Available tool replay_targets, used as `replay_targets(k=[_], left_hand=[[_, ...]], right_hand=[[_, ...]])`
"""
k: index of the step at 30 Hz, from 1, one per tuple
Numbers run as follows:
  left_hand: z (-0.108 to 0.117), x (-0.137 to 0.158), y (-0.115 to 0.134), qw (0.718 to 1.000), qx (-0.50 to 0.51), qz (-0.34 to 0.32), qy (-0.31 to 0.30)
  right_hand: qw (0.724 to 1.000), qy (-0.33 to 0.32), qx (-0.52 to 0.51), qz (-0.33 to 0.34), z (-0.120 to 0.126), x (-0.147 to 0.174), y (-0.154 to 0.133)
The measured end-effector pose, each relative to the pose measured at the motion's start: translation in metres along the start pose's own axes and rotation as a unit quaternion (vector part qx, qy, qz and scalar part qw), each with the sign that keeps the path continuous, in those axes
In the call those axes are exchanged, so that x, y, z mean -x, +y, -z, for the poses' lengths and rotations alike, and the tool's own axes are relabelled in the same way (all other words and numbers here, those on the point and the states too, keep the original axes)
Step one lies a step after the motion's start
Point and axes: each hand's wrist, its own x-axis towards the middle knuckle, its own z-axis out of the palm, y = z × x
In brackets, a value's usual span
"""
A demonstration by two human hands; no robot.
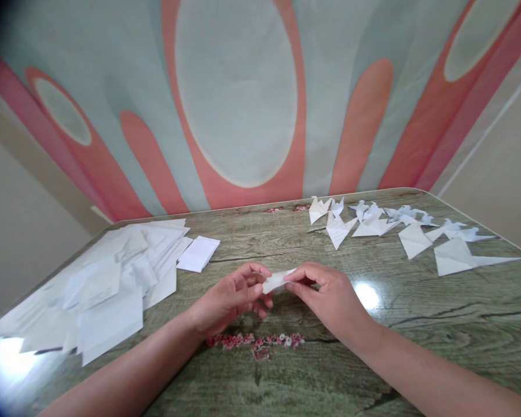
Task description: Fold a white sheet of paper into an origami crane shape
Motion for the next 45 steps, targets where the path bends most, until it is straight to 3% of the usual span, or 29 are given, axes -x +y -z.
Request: replay_targets(k=[3, 6, 8, 14, 18, 25, 30, 34, 38, 45], left_hand=[[-0.006, -0.001, -0.008, 0.994, -0.071, -0.048, 0.072], [-0.008, -0.003, -0.015, 0.968, -0.160, -0.101, 0.167], [-0.006, -0.005, -0.017, 0.960, -0.165, -0.125, 0.191], [-0.004, -0.006, -0.013, 0.981, -0.047, -0.107, 0.153], [-0.008, -0.005, -0.013, 0.979, -0.032, -0.121, 0.161], [-0.011, -0.004, -0.008, 0.967, -0.044, -0.149, 0.201], [-0.010, -0.003, -0.007, 0.965, -0.069, -0.158, 0.199], [-0.009, -0.004, -0.010, 0.966, -0.107, -0.157, 0.176], [-0.010, -0.002, -0.013, 0.951, -0.162, -0.179, 0.195], [-0.017, 0.000, -0.012, 0.955, -0.139, -0.166, 0.201]], right_hand=[[0.999, 0.027, 0.019, -0.010, -0.001, 0.002, -0.002], [1.000, 0.020, 0.004, -0.013, -0.004, 0.004, -0.003], [1.000, 0.009, -0.014, -0.004, -0.004, 0.004, -0.002], [0.995, -0.021, -0.057, -0.081, -0.004, 0.003, -0.002], [0.990, -0.024, -0.110, -0.089, -0.004, 0.003, -0.006], [0.982, 0.005, -0.151, -0.111, -0.001, 0.001, -0.003], [0.970, -0.018, -0.215, -0.114, -0.001, 0.000, 0.001], [0.977, -0.029, -0.183, -0.108, -0.002, 0.000, -0.002], [0.983, -0.020, -0.156, -0.093, -0.002, 0.001, -0.004], [0.982, -0.019, -0.164, -0.092, -0.003, 0.000, 0.007]])
